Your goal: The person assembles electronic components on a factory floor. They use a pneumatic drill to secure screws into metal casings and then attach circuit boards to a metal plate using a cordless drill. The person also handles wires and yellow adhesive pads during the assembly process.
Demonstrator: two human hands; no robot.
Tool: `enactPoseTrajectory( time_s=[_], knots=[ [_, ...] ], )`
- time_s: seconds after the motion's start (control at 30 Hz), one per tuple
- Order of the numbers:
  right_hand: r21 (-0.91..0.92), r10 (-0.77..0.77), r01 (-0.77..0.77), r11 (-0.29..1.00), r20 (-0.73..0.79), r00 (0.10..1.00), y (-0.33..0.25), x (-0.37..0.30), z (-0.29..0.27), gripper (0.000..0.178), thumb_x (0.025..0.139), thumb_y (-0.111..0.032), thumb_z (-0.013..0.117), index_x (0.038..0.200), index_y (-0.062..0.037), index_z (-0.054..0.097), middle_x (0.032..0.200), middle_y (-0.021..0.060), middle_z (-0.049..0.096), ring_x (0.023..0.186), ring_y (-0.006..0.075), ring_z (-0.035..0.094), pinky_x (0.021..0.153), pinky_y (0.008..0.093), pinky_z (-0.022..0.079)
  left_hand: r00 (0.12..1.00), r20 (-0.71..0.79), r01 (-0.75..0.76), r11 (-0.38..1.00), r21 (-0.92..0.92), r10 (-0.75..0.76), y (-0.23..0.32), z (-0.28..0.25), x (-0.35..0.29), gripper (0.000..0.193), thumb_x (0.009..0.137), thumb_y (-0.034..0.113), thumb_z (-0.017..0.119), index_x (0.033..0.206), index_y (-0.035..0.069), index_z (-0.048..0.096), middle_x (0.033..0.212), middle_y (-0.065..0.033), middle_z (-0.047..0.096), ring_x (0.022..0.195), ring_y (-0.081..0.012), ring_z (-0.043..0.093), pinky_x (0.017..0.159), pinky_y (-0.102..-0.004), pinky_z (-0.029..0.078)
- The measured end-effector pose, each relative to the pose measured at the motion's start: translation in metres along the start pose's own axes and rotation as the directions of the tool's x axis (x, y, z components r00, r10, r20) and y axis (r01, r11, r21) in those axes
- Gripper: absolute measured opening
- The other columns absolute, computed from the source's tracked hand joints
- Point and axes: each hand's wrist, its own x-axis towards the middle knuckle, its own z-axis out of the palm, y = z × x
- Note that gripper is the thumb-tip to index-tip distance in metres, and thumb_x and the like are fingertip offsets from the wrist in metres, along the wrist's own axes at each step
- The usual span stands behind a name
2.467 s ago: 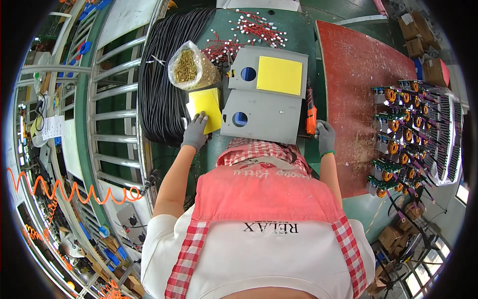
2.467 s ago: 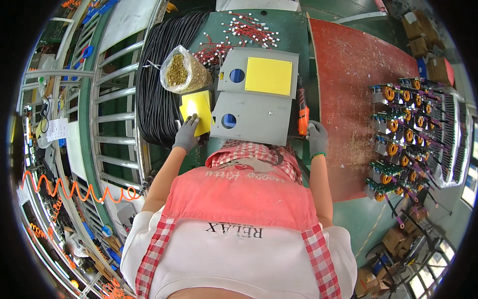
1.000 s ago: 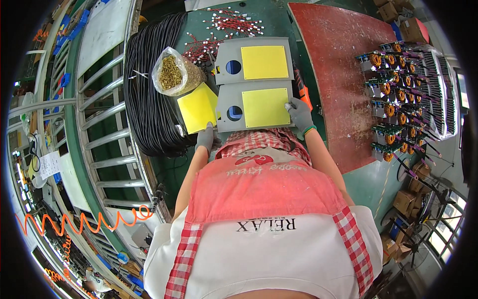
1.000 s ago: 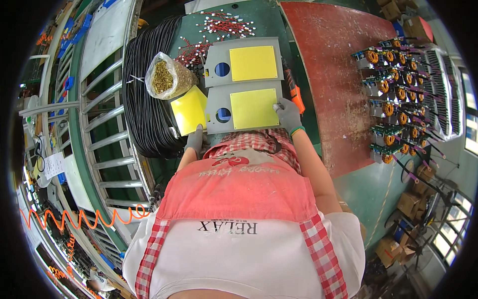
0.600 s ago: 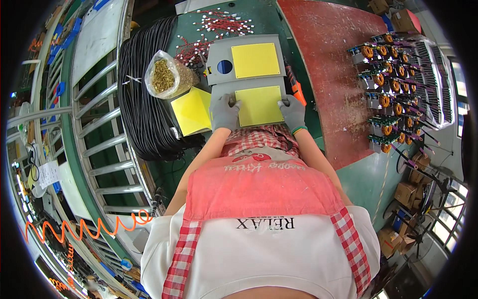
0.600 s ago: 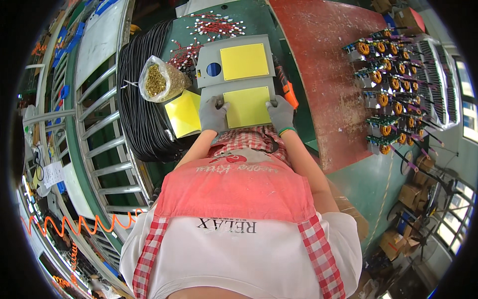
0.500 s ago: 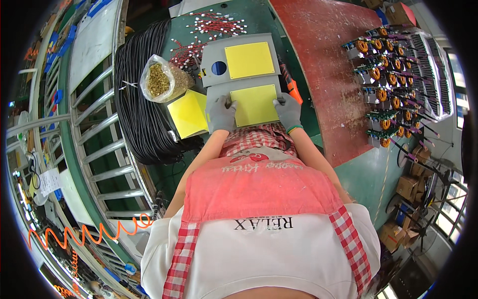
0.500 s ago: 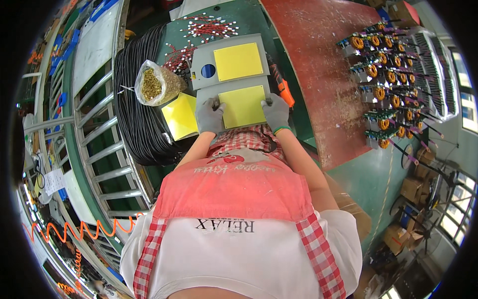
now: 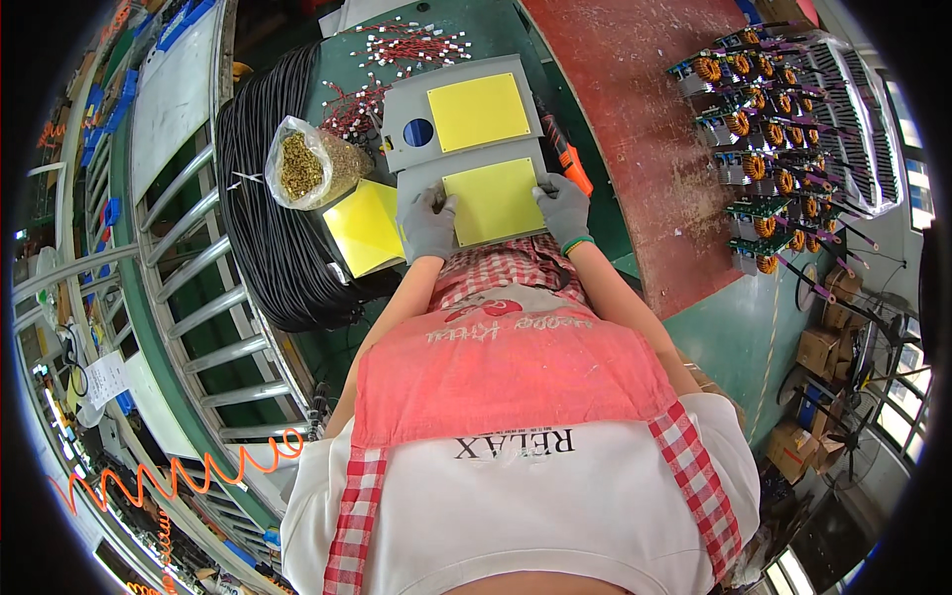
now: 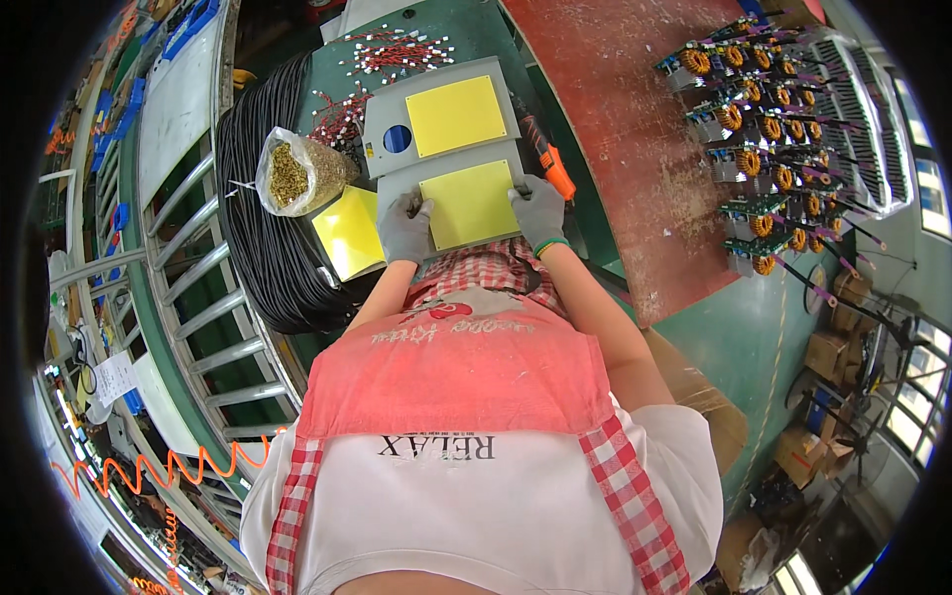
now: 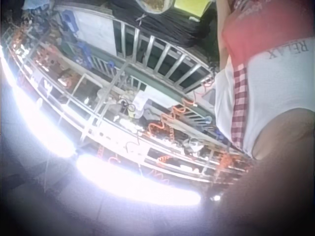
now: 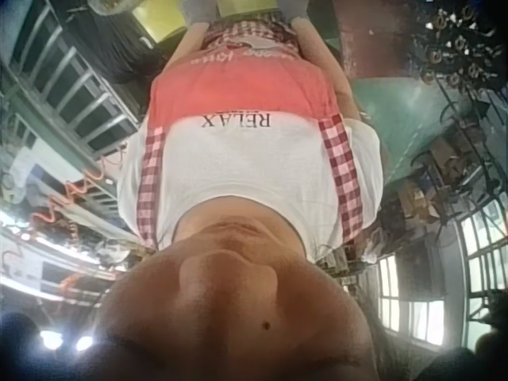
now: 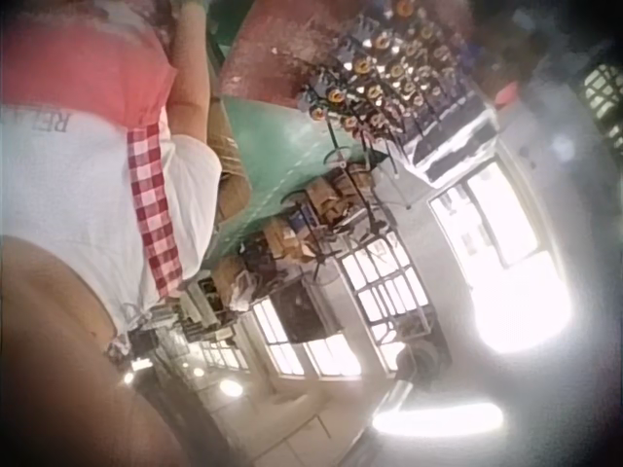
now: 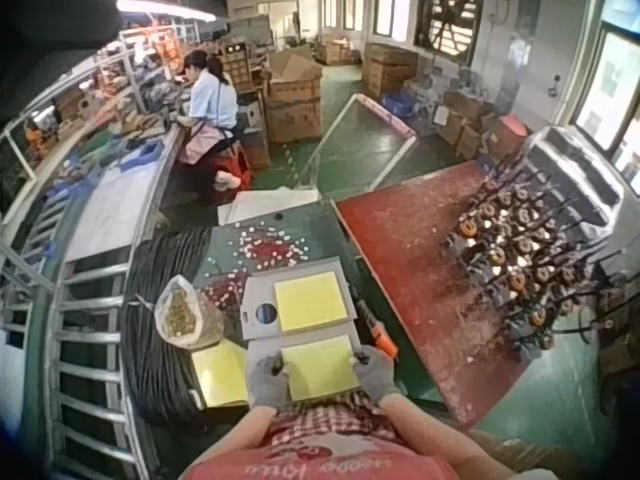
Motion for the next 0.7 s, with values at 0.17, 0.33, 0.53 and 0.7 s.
enactPoseTrajectory(
  time_s=[0.17, 0.33, 0.53, 0.7],
  knots=[
    [0.024, 0.0, 0.0, 1.0, -0.023, 1.0, -0.001, 0.001, -0.002, 0.019, 0.078, -0.01, 0.066, 0.096, -0.0025, 0.067, 0.082, 0.0113, 0.066, 0.073, 0.0209, 0.064, 0.07, 0.0305, 0.05, 0.989, 0.129, 0.065, 0.998, 0.01, -0.066, 0.017, -0.01, -0.001, 0.037, 0.082, 0.017, 0.066, 0.115, 0.001, 0.061, 0.104, -0.0145, 0.066, 0.09, -0.0224, 0.065, 0.082, -0.0315, 0.049],
    [0.058, 0.035, -0.034, 0.998, -0.012, 0.999, 0.003, 0.002, -0.001, 0.02, 0.079, -0.01, 0.065, 0.097, -0.0017, 0.067, 0.083, 0.0111, 0.066, 0.073, 0.0188, 0.064, 0.07, 0.0294, 0.05, 0.992, 0.12, 0.052, 0.998, -0.023, -0.048, 0.015, -0.009, -0.002, 0.038, 0.082, 0.017, 0.066, 0.116, 0.0, 0.061, 0.106, -0.0143, 0.066, 0.092, -0.0221, 0.065, 0.084, -0.0313, 0.049],
    [0.055, 0.033, -0.033, 0.998, 0.0, 0.999, 0.002, 0.002, 0.0, 0.019, 0.08, -0.01, 0.064, 0.097, -0.0021, 0.067, 0.08, 0.01, 0.067, 0.071, 0.0178, 0.064, 0.069, 0.0289, 0.051, 0.996, 0.086, 0.037, 0.999, 0.006, -0.037, 0.01, -0.008, -0.003, 0.037, 0.081, 0.019, 0.067, 0.113, 0.002, 0.062, 0.101, -0.0147, 0.067, 0.089, -0.0226, 0.065, 0.081, -0.0317, 0.049],
    [0.058, 0.018, -0.017, 0.998, -0.018, 1.0, -0.008, -0.003, -0.002, 0.018, 0.08, -0.01, 0.064, 0.095, -0.0026, 0.067, 0.078, 0.0101, 0.067, 0.071, 0.0179, 0.065, 0.069, 0.0294, 0.051, 0.998, 0.065, -0.02, 0.995, 0.095, 0.014, 0.002, -0.006, -0.001, 0.038, 0.079, 0.025, 0.068, 0.111, 0.005, 0.064, 0.097, -0.0156, 0.068, 0.086, -0.0245, 0.066, 0.079, -0.0328, 0.049]
  ],
)
